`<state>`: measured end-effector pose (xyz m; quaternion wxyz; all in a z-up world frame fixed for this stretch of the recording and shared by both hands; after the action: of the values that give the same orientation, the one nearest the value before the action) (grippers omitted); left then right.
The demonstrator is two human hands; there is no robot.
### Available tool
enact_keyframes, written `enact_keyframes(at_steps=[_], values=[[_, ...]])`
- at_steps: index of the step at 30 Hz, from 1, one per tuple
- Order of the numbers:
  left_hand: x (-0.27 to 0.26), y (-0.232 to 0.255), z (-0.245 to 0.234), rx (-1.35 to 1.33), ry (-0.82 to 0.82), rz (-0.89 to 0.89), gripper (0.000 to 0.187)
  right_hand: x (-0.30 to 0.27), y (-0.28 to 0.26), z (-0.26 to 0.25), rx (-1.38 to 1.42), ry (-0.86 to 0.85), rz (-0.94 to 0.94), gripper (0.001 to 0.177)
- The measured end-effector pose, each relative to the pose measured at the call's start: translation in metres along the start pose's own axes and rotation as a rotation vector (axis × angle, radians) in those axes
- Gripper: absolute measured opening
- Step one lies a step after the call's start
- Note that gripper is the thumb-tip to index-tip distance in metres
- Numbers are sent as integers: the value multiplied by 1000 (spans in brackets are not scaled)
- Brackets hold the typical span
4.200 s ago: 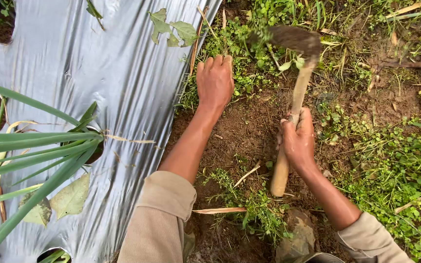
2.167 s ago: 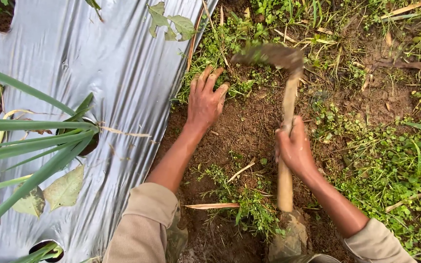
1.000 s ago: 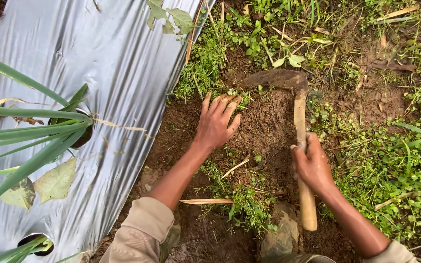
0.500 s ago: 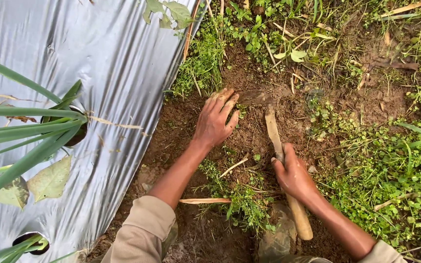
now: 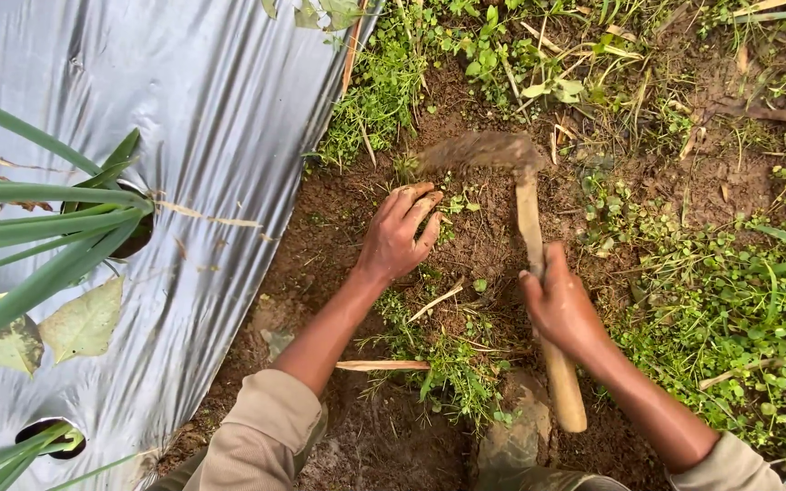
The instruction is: The person uses a hoe to remove weeds from the soil next to a plastic-covered garden bed. They repeatedly strike the ground with the tool and pull out the uprooted weeds by hand.
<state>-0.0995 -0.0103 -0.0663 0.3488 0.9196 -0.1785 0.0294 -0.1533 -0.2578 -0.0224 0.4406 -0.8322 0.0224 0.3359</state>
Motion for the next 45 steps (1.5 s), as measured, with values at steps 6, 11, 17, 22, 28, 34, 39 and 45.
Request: enact_keyframes(at_steps=[6,11,17,22,28,34,39,45], values=[[-26,-2,-9,-31,-62,-42,21,-25,5,21,-196,-208,29,21],[-37,39,-37,92,-156,39,21,-28,24,11,-316,-298,27,28],[-44,60,-41,57,-397,-63,64,-33,41,6,-383,-387,31,32],[-75,63,-6,-31,-654,-92,77,-53,33,-3,-360,-567,275,12],[-119,64,13,-164,-821,-296,70,-64,34,-12,-466,-585,402,76],[-124,68,3,-256,-864,-536,80,-51,32,-32,-352,-396,322,18],[-84,68,-15,-308,-602,-350,57,-23,7,-82,-138,-6,322,10],[10,49,-60,-1,27,-106,31,-18,-8,-94,-145,60,347,16]])
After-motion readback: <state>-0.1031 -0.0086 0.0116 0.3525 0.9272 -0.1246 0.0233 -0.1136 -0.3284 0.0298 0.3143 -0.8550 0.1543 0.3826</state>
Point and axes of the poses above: each hand's wrist, its own x-axis towards the middle knuckle, its own z-axis out of the palm, y = z × x, the point moved 7 cm from there along x, towards the middle knuckle, and after that the axes turned 7 degrees about -x, right-handed, at the moved point
